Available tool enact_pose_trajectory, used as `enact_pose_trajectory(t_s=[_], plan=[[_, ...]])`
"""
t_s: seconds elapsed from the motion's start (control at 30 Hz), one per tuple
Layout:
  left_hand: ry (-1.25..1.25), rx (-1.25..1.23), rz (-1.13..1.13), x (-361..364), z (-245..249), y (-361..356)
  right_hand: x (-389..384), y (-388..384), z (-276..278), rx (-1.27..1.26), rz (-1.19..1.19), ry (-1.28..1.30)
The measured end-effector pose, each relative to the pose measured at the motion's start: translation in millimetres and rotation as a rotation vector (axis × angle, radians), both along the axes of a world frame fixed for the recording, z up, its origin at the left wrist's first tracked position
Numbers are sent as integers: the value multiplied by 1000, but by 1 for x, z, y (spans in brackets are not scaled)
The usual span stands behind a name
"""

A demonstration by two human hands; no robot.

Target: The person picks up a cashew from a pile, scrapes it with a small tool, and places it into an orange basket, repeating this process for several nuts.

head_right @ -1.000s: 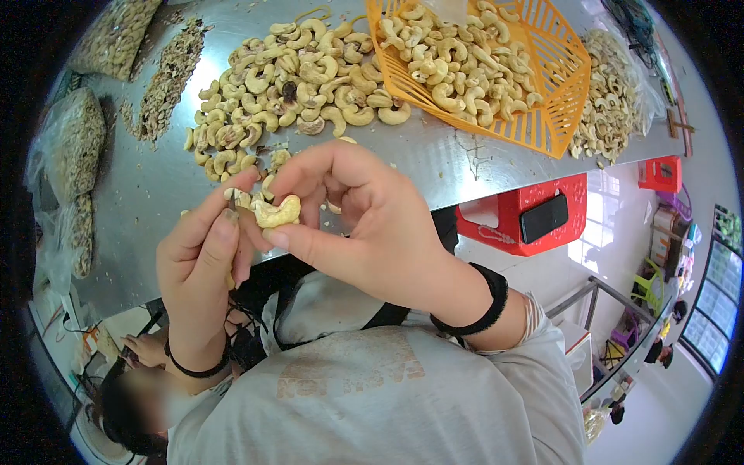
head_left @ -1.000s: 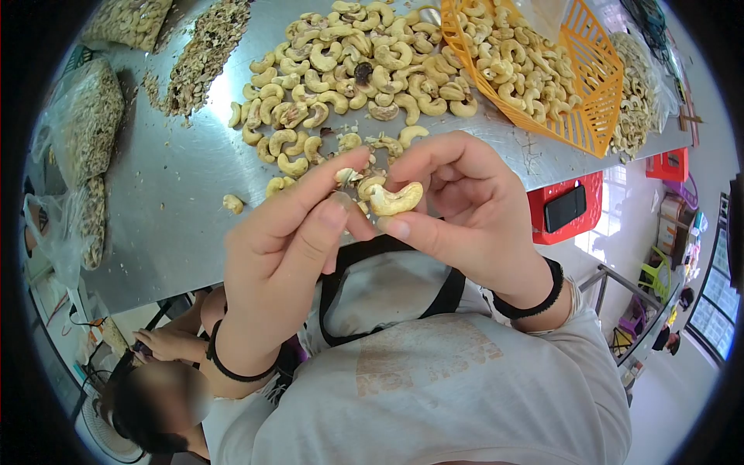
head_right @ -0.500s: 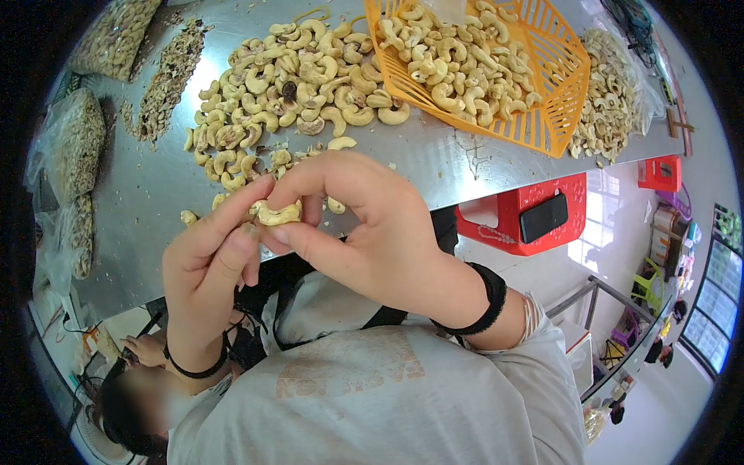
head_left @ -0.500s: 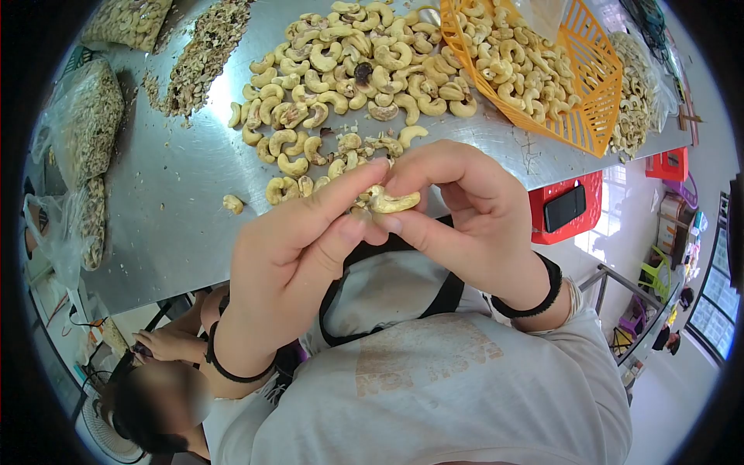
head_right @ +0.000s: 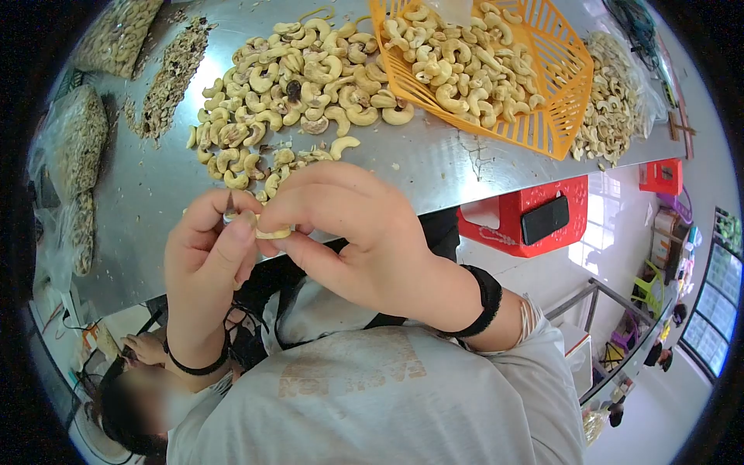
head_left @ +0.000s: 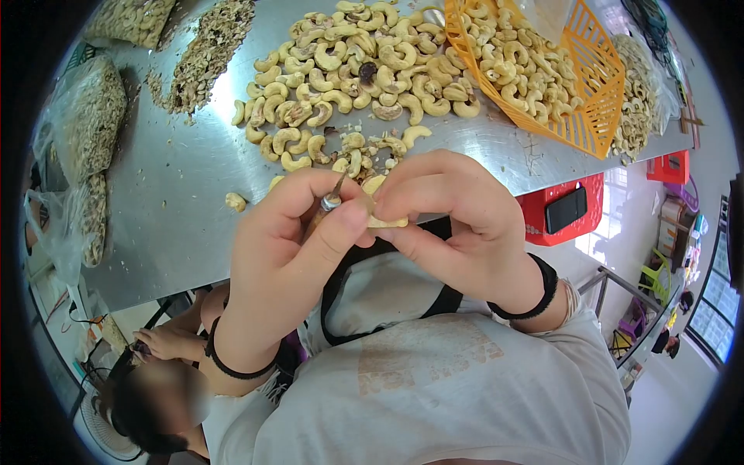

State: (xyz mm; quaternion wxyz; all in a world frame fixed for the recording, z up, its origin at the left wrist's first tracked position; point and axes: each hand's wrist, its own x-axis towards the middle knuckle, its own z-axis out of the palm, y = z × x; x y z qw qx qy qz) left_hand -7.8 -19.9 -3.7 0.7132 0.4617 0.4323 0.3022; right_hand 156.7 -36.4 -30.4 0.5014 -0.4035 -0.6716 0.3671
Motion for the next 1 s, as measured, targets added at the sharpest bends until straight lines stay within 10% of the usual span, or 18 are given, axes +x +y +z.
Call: enact_pose_trajectory(t_s=[1.0], plan=[[60, 227, -13, 6, -5, -9, -4, -7, 2, -733, 124, 772]])
